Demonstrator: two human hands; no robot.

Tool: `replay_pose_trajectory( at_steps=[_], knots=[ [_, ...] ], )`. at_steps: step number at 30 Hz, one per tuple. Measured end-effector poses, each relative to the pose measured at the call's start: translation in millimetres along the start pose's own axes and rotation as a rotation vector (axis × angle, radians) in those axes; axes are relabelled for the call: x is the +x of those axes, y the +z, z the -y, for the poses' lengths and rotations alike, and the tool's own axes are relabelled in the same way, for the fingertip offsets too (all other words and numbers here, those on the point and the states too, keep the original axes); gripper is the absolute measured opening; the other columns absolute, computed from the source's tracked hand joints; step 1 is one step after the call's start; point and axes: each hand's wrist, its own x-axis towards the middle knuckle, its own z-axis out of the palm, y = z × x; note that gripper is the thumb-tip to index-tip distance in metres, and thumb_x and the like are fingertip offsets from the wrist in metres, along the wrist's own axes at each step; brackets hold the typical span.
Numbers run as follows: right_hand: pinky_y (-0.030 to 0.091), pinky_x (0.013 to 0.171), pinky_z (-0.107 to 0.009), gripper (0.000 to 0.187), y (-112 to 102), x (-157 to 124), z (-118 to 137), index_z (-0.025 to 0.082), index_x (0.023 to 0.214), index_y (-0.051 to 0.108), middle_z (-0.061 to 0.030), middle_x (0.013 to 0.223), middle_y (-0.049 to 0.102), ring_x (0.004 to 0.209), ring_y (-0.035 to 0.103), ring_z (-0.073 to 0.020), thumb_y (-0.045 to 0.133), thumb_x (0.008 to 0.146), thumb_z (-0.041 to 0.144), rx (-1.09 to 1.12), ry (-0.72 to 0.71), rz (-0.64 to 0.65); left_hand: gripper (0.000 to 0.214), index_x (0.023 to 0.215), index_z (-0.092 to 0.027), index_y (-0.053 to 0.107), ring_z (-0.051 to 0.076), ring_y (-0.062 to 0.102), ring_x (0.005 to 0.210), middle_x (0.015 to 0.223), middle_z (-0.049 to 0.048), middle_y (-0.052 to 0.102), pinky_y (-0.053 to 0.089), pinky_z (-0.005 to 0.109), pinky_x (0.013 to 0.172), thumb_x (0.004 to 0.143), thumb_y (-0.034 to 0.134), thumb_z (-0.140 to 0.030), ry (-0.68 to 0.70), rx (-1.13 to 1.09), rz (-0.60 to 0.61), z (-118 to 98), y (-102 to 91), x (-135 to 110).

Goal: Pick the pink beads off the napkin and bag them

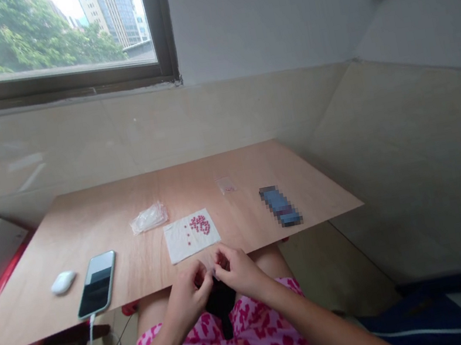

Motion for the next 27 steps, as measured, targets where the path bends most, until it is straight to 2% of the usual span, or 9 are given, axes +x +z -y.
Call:
replay_pose_trajectory(
  at_steps=[2,4,6,10,13,16,19,22,27],
  knots=[
    [0.043,0.064,-0.022,0.009,-3.7,0.2,3.2,0.021,0.085,0.061,0.0024,0.078,0.064,0.067,0.059,-0.0135,0.058,0.084,0.012,0.062,-0.021,0.038,0.018,0.105,-0.02,0.063,0.027,0.065,0.097,0.102,0.0087,0.069,0.05,0.038,0.087,0.093,0.062,-0.034,0.108,0.019,-0.041,-1.6,-3.2,-0.4],
    [0.046,0.067,-0.023,0.012,-6.4,0.8,5.2,0.02,0.087,0.065,0.0012,0.081,0.067,0.07,0.061,-0.0139,0.056,0.087,0.012,0.116,-0.035,0.077,0.051,0.135,-0.022,0.055,0.032,0.056,0.128,0.135,0.0139,0.061,0.044,0.046,0.108,0.088,0.072,-0.034,0.208,0.054,-0.061,-0.4,-5.3,-0.2],
    [0.048,0.07,-0.025,0.016,-7.8,1.5,5.9,0.02,0.091,0.071,-0.001,0.086,0.071,0.074,0.064,-0.0151,0.056,0.09,0.015,0.15,-0.038,0.1,0.068,0.146,-0.024,0.048,0.035,0.046,0.14,0.149,0.015,0.052,0.037,0.049,0.117,0.086,0.076,-0.036,0.248,0.077,-0.039,3.1,-6.2,0.6],
    [0.051,0.066,-0.026,0.021,-7.9,2.5,4.4,0.022,0.096,0.079,-0.0047,0.099,0.075,0.075,0.066,-0.0164,0.059,0.091,0.021,0.186,0.036,0.126,0.059,0.142,-0.025,0.051,0.033,0.054,0.133,0.142,0.0141,0.059,0.042,0.049,0.113,0.089,0.073,-0.039,0.18,0.033,0.016,9.7,-7.3,2.6],
    [0.049,0.057,-0.026,0.021,-7.3,2.9,1.7,0.022,0.1,0.081,-0.005,0.092,0.074,0.064,0.063,-0.0153,0.061,0.092,0.026,0.229,0.133,0.15,0.062,0.142,-0.025,0.051,0.033,0.058,0.128,0.136,0.0133,0.063,0.045,0.048,0.11,0.087,0.076,-0.041,0.12,-0.031,0.034,10.4,-8.4,4.3],
    [0.05,0.057,-0.026,0.024,-8.1,3.6,-0.1,0.022,0.105,0.08,-0.0048,0.084,0.074,0.064,0.065,-0.0166,0.06,0.093,0.026,0.235,0.167,0.165,0.056,0.135,-0.024,0.055,0.032,0.059,0.125,0.131,0.0121,0.064,0.045,0.046,0.109,0.087,0.076,-0.041,0.124,-0.085,0.042,10.3,-8.9,7.5],
    [0.055,0.073,-0.031,0.028,-10.7,4.6,-0.2,0.022,0.105,0.081,-0.006,0.096,0.077,0.08,0.07,-0.0201,0.056,0.093,0.019,0.125,0.052,0.133,0.049,0.13,-0.023,0.057,0.03,0.059,0.123,0.127,0.0113,0.064,0.045,0.043,0.108,0.088,0.075,-0.04,0.143,-0.118,0.033,12.1,-9.0,11.4],
    [0.053,0.091,-0.035,0.034,-13.8,5.0,1.4,0.023,0.105,0.081,-0.0068,0.108,0.076,0.1,0.07,-0.0224,0.053,0.091,0.01,0.004,-0.103,0.139,0.047,0.13,-0.022,0.056,0.028,0.06,0.118,0.121,0.01,0.063,0.045,0.042,0.106,0.089,0.074,-0.035,0.159,-0.121,0.009,13.6,-9.7,13.4],
    [0.053,0.094,-0.037,0.035,-16.3,3.8,8.1,0.021,0.108,0.079,-0.0088,0.113,0.074,0.104,0.069,-0.023,0.051,0.092,0.009,-0.016,-0.104,0.182,0.046,0.13,-0.023,0.057,0.027,0.058,0.114,0.117,0.0095,0.06,0.046,0.041,0.103,0.087,0.073,-0.029,0.182,-0.084,0.003,10.1,-10.5,11.2]
  ],
)
